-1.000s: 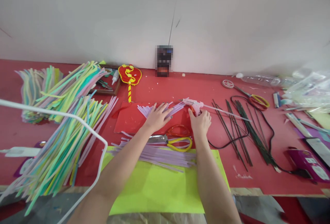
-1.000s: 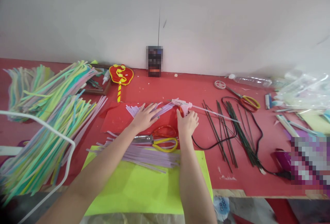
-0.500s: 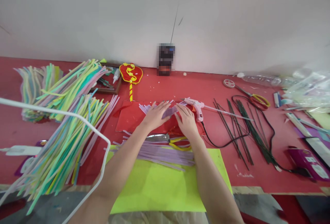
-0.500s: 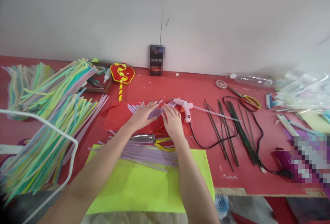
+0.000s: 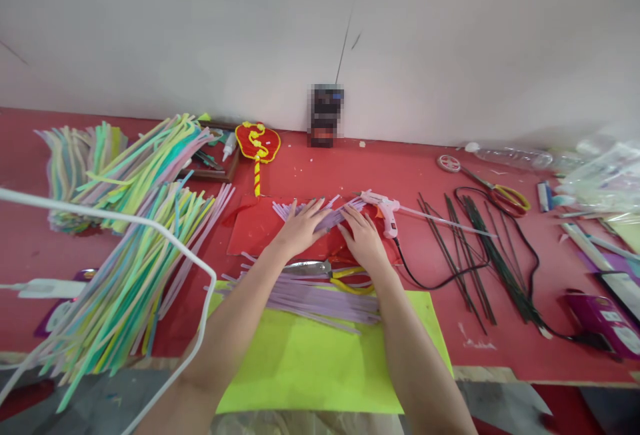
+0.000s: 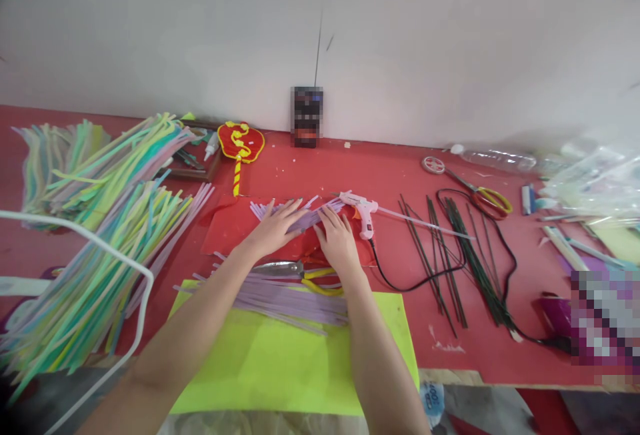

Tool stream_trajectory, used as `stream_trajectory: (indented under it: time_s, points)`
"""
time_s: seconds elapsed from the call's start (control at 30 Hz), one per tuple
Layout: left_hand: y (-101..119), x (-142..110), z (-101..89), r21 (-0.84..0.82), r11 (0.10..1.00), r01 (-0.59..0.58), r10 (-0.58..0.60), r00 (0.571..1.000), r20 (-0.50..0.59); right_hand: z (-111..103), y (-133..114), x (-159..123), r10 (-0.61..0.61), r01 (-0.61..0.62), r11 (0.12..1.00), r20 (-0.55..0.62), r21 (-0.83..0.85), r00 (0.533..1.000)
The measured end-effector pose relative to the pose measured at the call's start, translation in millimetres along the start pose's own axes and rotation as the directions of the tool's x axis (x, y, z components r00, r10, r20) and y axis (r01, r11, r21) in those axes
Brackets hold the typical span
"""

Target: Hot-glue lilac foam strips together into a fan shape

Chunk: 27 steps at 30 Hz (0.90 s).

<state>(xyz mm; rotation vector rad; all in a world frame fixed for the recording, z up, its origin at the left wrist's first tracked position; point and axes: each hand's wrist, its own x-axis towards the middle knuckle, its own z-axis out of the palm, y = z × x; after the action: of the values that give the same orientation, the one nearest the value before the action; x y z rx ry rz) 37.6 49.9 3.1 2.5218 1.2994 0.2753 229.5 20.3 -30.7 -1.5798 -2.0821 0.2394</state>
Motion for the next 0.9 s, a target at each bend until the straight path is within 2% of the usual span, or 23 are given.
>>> stream_trajectory:
  time_s: [0.27,0.5,0.67,0.77,0.9]
  points:
    - [3,2,3.8,-0.15,0.987,0.059,-0.078,0.989,-0.125,0,-1,0,0.003,-0.003,1.0,0.006,0.013,1.0]
    - [0,1,0.1,-0.168,0.983,0.073,-0.092,0.99,-0.106,1,0,0,-0.001,0.001,1.0,0.004,0.016,1.0]
    - [-2,1,0.7,-0.161,0.985,0.07,-0.086,0.991,-0.1,-3,-3,1,-0.004,0.005,1.0,-0.045,0.01,0.999]
    - [-3,2,1.3,-0.16,0.985,0.071,-0.087,0.992,-0.095,-7,-8,2,-0.04,0.042,0.999,-0.067,0.026,0.997]
    - [-2,2,0.5,-0.179,0.98,0.084,-0.102,0.99,-0.097,-9,-13,2,-0.096,0.097,0.994,-0.023,0.057,0.995]
